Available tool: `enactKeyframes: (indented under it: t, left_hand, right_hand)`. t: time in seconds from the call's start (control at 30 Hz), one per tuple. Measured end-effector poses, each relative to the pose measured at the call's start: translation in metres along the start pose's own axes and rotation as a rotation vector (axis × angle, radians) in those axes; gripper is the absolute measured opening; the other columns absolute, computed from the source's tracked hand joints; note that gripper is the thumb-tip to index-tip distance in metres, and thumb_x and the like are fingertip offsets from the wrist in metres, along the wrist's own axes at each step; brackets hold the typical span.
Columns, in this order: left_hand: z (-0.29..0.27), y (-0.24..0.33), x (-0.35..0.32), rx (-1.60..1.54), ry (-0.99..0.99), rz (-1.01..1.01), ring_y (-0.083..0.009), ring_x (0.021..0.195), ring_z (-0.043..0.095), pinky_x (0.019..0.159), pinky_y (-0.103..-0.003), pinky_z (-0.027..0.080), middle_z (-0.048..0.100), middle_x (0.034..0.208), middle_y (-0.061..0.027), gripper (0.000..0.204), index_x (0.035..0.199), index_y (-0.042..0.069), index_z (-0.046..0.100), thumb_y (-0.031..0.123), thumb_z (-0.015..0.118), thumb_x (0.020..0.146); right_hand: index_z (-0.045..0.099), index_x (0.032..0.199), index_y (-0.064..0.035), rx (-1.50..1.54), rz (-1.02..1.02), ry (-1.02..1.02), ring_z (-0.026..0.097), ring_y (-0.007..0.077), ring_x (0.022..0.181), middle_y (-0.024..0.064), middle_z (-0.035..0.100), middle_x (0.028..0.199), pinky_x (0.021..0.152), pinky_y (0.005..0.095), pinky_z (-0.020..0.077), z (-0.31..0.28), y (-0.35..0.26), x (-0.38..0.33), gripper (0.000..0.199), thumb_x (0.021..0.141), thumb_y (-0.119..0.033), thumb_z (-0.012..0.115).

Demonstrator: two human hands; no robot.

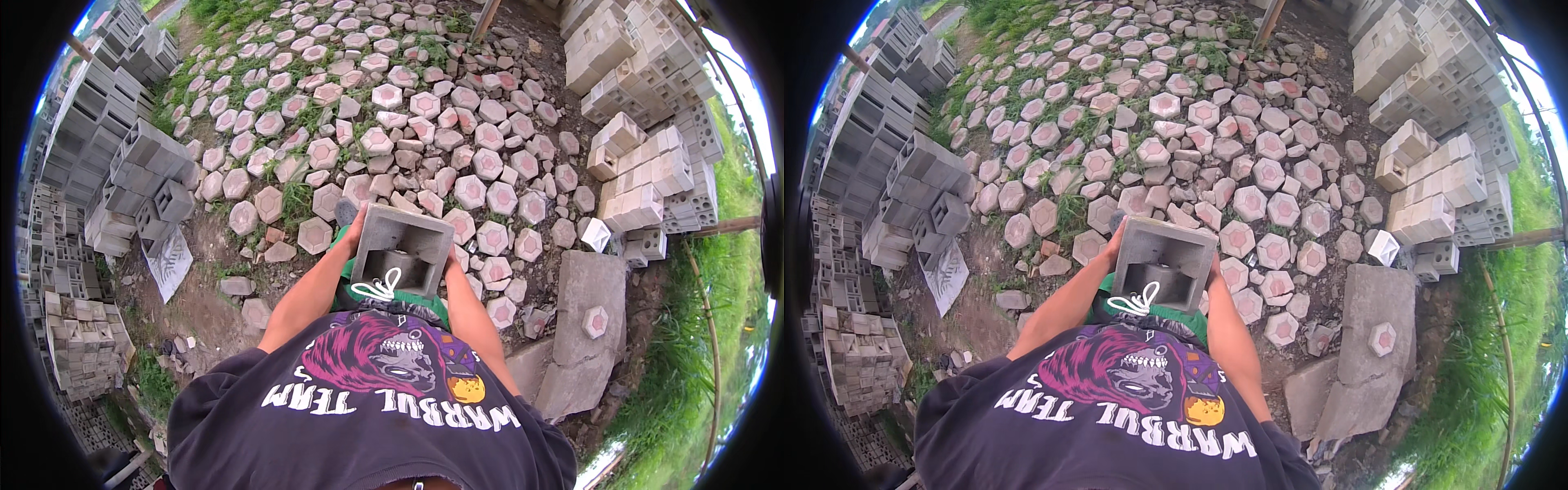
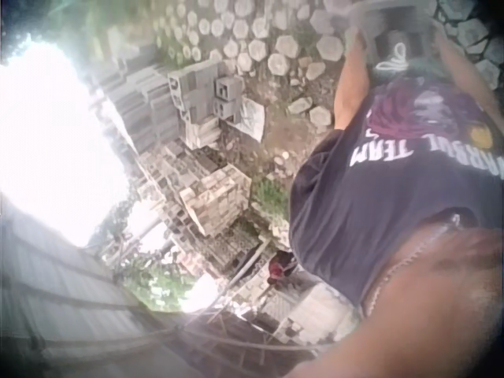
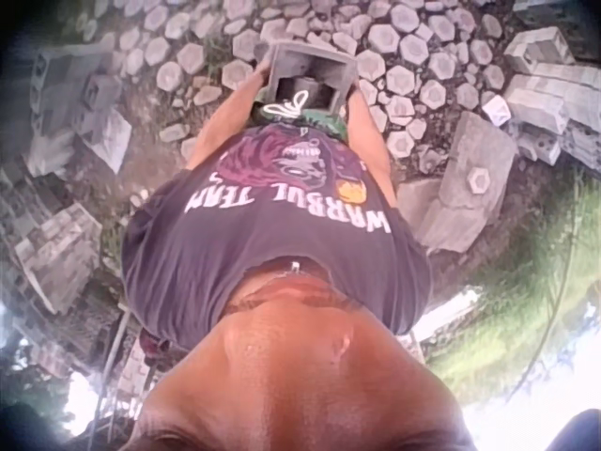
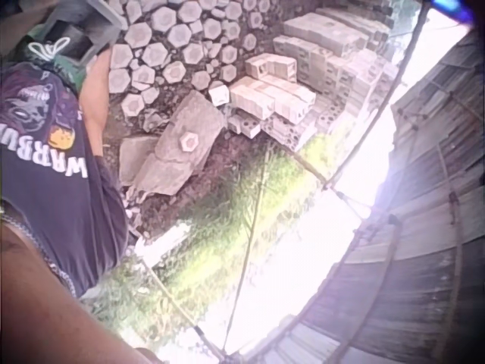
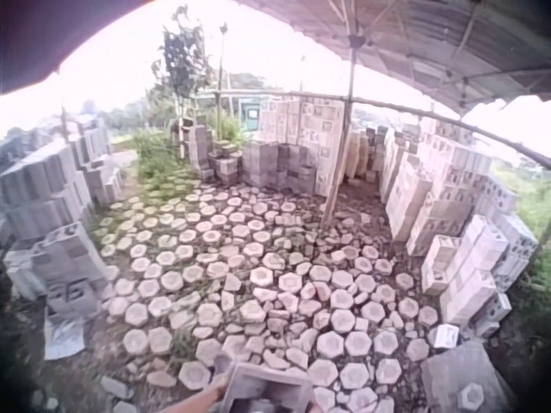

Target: The person repeatedly picks up hollow concrete blocks from a pile on the ground and carries them to a larger stack, placing them on top. The task is performed one block at a time in a repetitive loop.

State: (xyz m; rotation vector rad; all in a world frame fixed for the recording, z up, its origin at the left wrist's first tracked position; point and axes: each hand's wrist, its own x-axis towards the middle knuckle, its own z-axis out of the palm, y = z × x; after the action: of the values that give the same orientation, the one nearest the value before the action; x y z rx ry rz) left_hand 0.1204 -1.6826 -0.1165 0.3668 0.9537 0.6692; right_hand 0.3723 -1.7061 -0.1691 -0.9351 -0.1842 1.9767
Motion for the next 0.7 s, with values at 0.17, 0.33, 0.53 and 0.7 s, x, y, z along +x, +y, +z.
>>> enactKeyframes:
  t: [0.17, 0.33, 0.53, 0.7]
  left_hand:
    - [-0.024, 0.042, 0.048, -0.02, -0.095, -0.033, -0.0258, 0.116, 0.055, 0.1, -0.038, 0.042, 0.054, 0.131, -0.0134, 0.082, 0.137, 0.005, 0.044, 0.07, 0.026, 0.09]
    - [-0.072, 0.109, 0.081, -0.018, -0.037, -0.029, -0.026, 0.115, 0.055, 0.099, -0.038, 0.043, 0.054, 0.13, -0.0147, 0.081, 0.138, 0.005, 0.043, 0.069, 0.026, 0.091]
    - [-0.139, 0.213, 0.097, -0.081, -0.036, 0.021, -0.0262, 0.114, 0.056, 0.099, -0.039, 0.043, 0.054, 0.13, -0.0135, 0.081, 0.137, 0.006, 0.045, 0.07, 0.027, 0.09]
    - [-0.161, 0.278, 0.101, -0.095, -0.017, 0.201, -0.0257, 0.111, 0.058, 0.096, -0.04, 0.047, 0.056, 0.127, -0.0125, 0.067, 0.134, 0.005, 0.046, 0.057, 0.026, 0.096]
  right_hand:
    - [0.051, 0.129, -0.0082, 0.001, -0.02, 0.051, 0.058, 0.0266, 0.108, 0.0102, 0.058, 0.124, 0.093, 0.0403, 0.0474, 0.033, -0.028, 0.042, 0.07, 0.092, -0.064, 0.03]
    - [0.051, 0.129, -0.0082, -0.021, 0.027, 0.05, 0.058, 0.0266, 0.108, 0.0103, 0.058, 0.124, 0.093, 0.0405, 0.0474, 0.085, -0.037, 0.115, 0.07, 0.092, -0.064, 0.03]
    - [0.051, 0.129, -0.0081, -0.048, 0.073, 0.001, 0.059, 0.0266, 0.108, 0.0104, 0.058, 0.124, 0.093, 0.0406, 0.0473, 0.161, -0.044, 0.211, 0.07, 0.092, -0.064, 0.031]
    - [0.051, 0.129, -0.0084, -0.178, 0.09, -0.061, 0.058, 0.0258, 0.108, 0.011, 0.057, 0.125, 0.093, 0.0402, 0.0464, 0.221, -0.066, 0.276, 0.073, 0.09, -0.067, 0.032]
